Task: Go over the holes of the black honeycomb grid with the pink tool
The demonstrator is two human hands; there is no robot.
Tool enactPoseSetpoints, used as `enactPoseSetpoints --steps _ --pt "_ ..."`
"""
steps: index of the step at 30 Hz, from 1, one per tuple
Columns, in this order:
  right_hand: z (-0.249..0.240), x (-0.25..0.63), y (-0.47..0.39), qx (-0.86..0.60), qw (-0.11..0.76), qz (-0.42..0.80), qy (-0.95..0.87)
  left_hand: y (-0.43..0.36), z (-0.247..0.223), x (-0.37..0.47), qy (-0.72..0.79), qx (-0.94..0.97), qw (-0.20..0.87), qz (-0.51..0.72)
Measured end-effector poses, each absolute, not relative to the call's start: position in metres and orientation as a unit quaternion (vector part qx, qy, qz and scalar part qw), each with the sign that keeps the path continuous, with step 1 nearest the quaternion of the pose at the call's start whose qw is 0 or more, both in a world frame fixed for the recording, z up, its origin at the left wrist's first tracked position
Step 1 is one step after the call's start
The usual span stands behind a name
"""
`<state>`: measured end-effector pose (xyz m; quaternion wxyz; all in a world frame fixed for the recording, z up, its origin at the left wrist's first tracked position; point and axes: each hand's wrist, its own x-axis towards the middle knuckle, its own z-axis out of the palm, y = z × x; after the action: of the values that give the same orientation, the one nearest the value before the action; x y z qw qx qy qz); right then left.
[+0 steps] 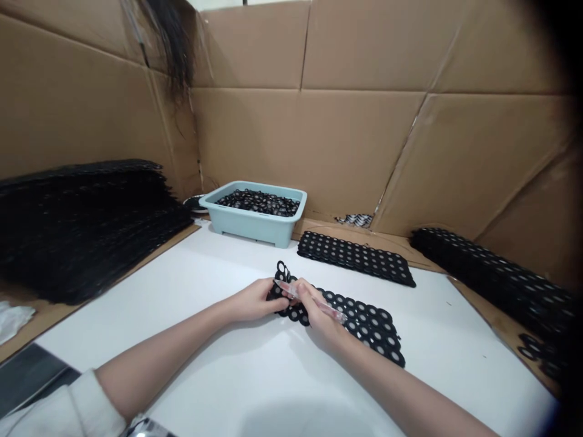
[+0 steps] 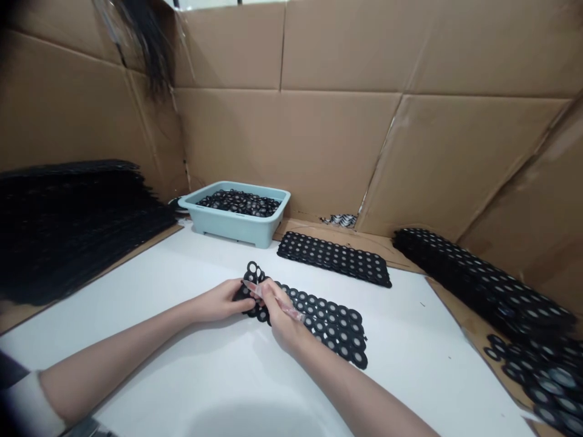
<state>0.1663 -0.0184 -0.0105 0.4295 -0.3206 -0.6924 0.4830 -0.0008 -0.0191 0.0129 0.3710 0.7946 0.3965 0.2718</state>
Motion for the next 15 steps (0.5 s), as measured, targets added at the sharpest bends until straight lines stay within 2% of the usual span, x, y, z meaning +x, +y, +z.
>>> enactPoseSetpoints --steps 6,11,15 --pt "-0.014 0.162 -0.020 -0.331 0.447 0.498 -0.665 -0.026 0.018 0.001 0.348 0.807 0.402 0.258" --pt "-0.006 0.164 -0.023 -0.364 0.494 0.466 -0.637 -0.029 0.026 0.002 0.359 0.825 0.356 0.255" --pt "0.006 0.171 -0.029 -0.376 0.491 0.437 -0.653 -0.029 0.026 0.001 0.367 0.835 0.327 0.247"
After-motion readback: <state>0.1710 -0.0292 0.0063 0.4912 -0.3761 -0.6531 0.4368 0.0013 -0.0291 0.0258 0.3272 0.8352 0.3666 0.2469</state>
